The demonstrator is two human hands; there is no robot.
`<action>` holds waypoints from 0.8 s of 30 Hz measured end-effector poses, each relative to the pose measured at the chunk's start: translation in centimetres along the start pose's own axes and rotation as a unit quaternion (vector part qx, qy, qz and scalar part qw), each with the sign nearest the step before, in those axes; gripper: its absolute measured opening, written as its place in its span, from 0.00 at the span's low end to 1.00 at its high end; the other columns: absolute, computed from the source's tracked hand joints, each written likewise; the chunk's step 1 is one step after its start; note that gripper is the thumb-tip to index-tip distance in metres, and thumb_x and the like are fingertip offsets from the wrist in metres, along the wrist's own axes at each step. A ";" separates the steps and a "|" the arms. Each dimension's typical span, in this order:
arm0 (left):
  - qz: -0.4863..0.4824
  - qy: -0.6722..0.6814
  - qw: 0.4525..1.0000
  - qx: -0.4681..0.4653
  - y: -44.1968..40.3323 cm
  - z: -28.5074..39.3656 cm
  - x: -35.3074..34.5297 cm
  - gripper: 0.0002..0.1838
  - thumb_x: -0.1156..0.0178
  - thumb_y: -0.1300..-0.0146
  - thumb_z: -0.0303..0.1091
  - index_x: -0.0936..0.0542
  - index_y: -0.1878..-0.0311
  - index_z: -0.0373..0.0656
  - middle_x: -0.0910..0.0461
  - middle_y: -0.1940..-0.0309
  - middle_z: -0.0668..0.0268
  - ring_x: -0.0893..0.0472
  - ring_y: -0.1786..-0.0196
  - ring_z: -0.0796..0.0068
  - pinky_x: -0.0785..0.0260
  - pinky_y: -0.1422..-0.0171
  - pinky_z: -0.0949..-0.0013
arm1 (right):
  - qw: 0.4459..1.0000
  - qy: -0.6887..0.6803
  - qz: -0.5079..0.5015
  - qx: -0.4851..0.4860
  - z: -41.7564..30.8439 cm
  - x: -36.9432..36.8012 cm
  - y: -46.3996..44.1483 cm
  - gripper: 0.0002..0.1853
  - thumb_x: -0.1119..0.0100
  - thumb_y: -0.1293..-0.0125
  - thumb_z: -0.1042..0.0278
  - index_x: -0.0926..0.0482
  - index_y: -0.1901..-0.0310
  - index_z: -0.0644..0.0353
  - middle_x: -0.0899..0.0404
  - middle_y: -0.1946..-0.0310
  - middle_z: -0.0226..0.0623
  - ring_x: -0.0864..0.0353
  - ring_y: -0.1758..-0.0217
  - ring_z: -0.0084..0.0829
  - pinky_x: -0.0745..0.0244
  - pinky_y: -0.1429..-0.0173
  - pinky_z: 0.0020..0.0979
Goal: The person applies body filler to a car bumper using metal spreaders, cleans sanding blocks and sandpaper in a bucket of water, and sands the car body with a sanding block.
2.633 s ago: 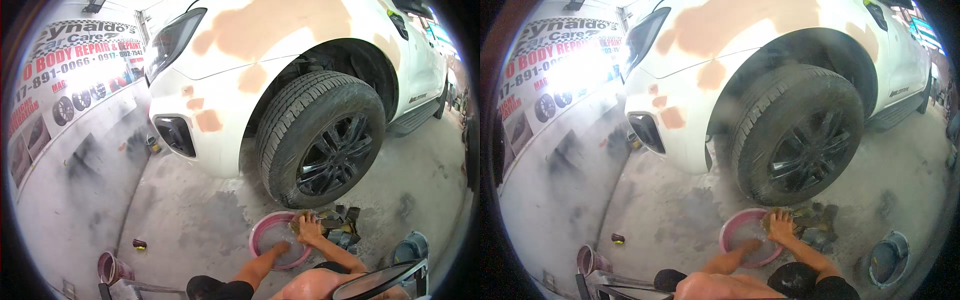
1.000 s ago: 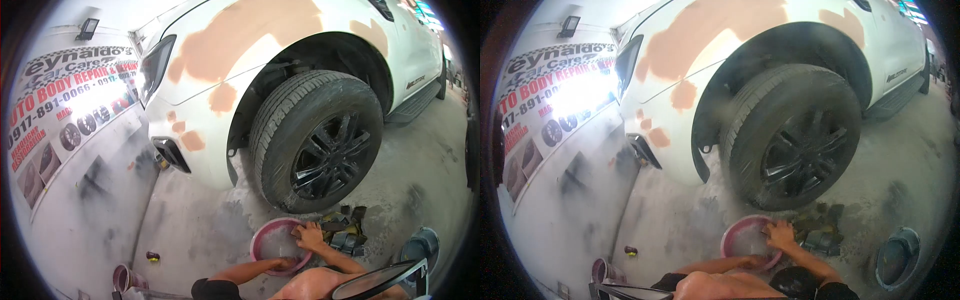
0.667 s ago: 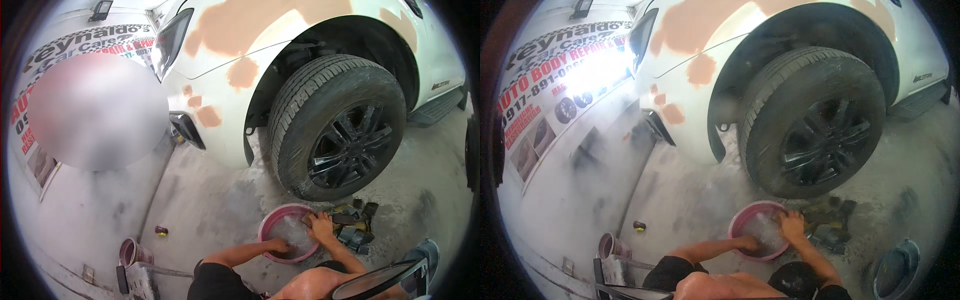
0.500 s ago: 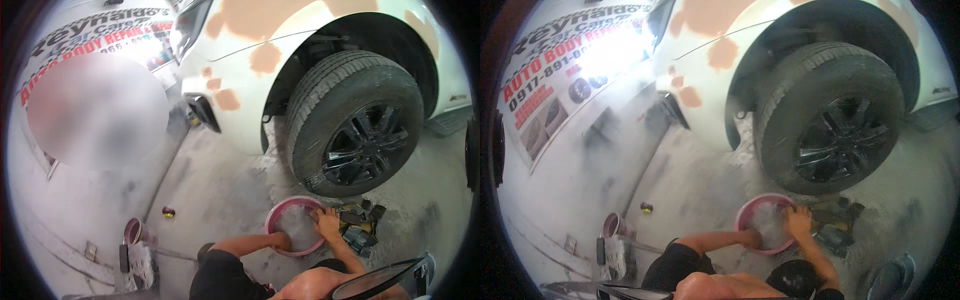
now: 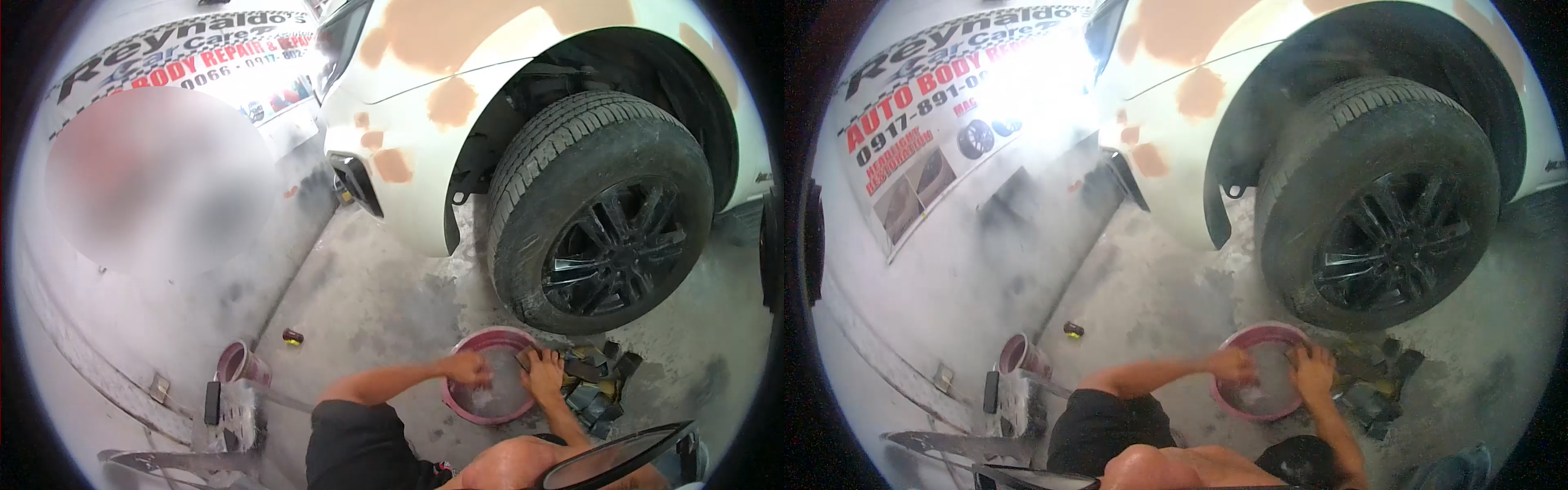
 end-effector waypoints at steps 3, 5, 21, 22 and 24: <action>0.162 -0.077 0.980 0.086 0.8 2.8 15.1 0.17 0.44 0.33 0.49 0.19 0.57 0.44 0.19 0.63 0.57 0.18 0.61 0.60 0.28 0.57 0.60 | 1.000 -0.004 -0.022 -0.008 0.0 0.3 -0.1 0.28 0.31 0.52 0.61 0.24 0.46 0.52 0.28 0.51 0.43 0.30 0.45 0.46 0.36 0.43 0.49; 0.336 -0.205 0.915 0.085 2.3 9.5 25.4 0.10 0.40 0.35 0.39 0.18 0.55 0.49 0.19 0.62 0.63 0.18 0.61 0.62 0.26 0.56 0.61 | 1.000 0.009 -0.022 -0.009 0.4 -0.6 -0.1 0.28 0.31 0.52 0.61 0.24 0.47 0.52 0.28 0.51 0.44 0.31 0.45 0.46 0.36 0.43 0.49; 0.383 -0.555 0.716 -0.178 0.5 6.5 34.7 0.16 0.41 0.44 0.29 0.21 0.51 0.39 0.20 0.49 0.58 0.22 0.44 0.56 0.32 0.38 0.49 | 0.824 0.010 -0.553 0.120 -2.5 -8.3 -5.6 0.22 0.40 0.43 0.56 0.21 0.51 0.61 0.18 0.55 0.46 0.19 0.51 0.46 0.27 0.48 0.46; 0.333 -0.479 0.780 -0.226 0.1 4.8 32.2 0.13 0.42 0.44 0.28 0.21 0.54 0.40 0.19 0.53 0.59 0.20 0.49 0.57 0.28 0.43 0.52 | 0.792 0.045 -0.598 0.117 -2.4 -9.4 -5.3 0.22 0.41 0.43 0.55 0.21 0.51 0.61 0.18 0.54 0.46 0.19 0.51 0.46 0.27 0.48 0.46; 0.291 -0.388 0.851 -0.199 -1.9 1.4 24.6 0.05 0.45 0.41 0.31 0.22 0.62 0.44 0.22 0.67 0.62 0.21 0.61 0.59 0.29 0.58 0.55 | 0.760 0.086 -0.634 0.115 -2.6 -11.0 -4.3 0.23 0.42 0.42 0.54 0.21 0.49 0.61 0.18 0.54 0.46 0.19 0.51 0.46 0.27 0.48 0.47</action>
Point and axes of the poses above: each hand's wrist, its own y-axis away from the middle knuckle, its own x-axis out of the back of the hand, z = x × y, the point moved 5 cm from there along -y, towards the middle knuckle
